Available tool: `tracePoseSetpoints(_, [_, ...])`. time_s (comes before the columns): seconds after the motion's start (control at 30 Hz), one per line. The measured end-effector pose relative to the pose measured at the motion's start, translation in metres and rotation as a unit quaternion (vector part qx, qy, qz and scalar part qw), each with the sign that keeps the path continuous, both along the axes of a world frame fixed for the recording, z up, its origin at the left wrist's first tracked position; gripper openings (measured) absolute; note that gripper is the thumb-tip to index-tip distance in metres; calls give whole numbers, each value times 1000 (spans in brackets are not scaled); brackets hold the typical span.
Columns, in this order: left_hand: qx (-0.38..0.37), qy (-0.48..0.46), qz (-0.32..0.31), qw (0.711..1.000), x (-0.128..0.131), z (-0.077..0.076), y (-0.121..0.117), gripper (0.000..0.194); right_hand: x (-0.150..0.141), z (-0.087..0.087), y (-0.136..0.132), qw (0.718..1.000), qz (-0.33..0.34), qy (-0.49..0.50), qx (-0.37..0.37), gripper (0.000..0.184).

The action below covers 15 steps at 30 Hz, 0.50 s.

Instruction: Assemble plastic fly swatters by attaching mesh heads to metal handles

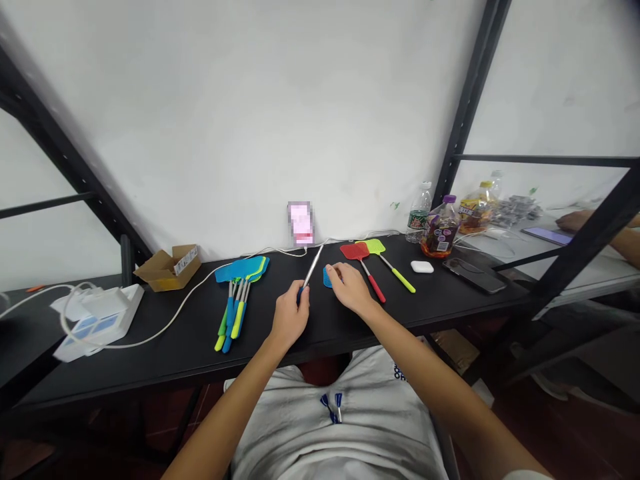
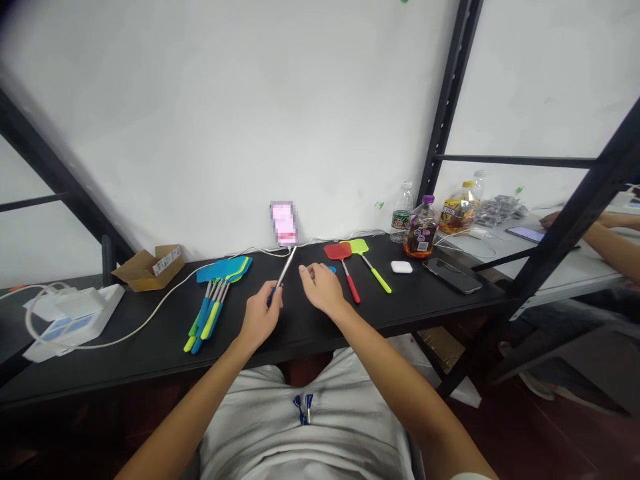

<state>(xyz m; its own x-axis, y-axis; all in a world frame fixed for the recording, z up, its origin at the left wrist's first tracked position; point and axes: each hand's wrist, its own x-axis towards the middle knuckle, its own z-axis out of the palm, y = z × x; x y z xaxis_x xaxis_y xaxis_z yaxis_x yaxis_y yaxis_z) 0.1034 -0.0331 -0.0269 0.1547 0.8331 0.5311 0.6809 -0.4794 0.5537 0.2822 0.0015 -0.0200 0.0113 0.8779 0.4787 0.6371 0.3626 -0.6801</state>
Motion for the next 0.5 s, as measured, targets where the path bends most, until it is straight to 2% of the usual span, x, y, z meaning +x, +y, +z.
tracePoseSetpoints(0.07, [-6,-17,8,1000,0,1,0,26,1,-2,-2,988,-97,-120,-1,38])
tracePoseSetpoints(0.1, [-9,-20,6,1000,-1,1,0,27,1,-5,-3,977,-122,-174,-18,40])
tracePoseSetpoints(0.17, [-10,-17,4,1000,-1,1,1,26,-1,-10,-4,956,-128,-257,-61,48])
tracePoseSetpoints(0.23, [-9,-13,7,1000,-1,0,2,25,-2,-13,-6,944,-101,-301,-88,52])
tracePoseSetpoints(0.37, [-16,-11,10,1000,-1,-1,2,25,-4,-12,-8,948,-77,-297,-83,47])
tracePoseSetpoints(0.5, [-17,-8,16,1000,-1,0,2,27,-1,-4,-7,972,-101,-212,-25,44])
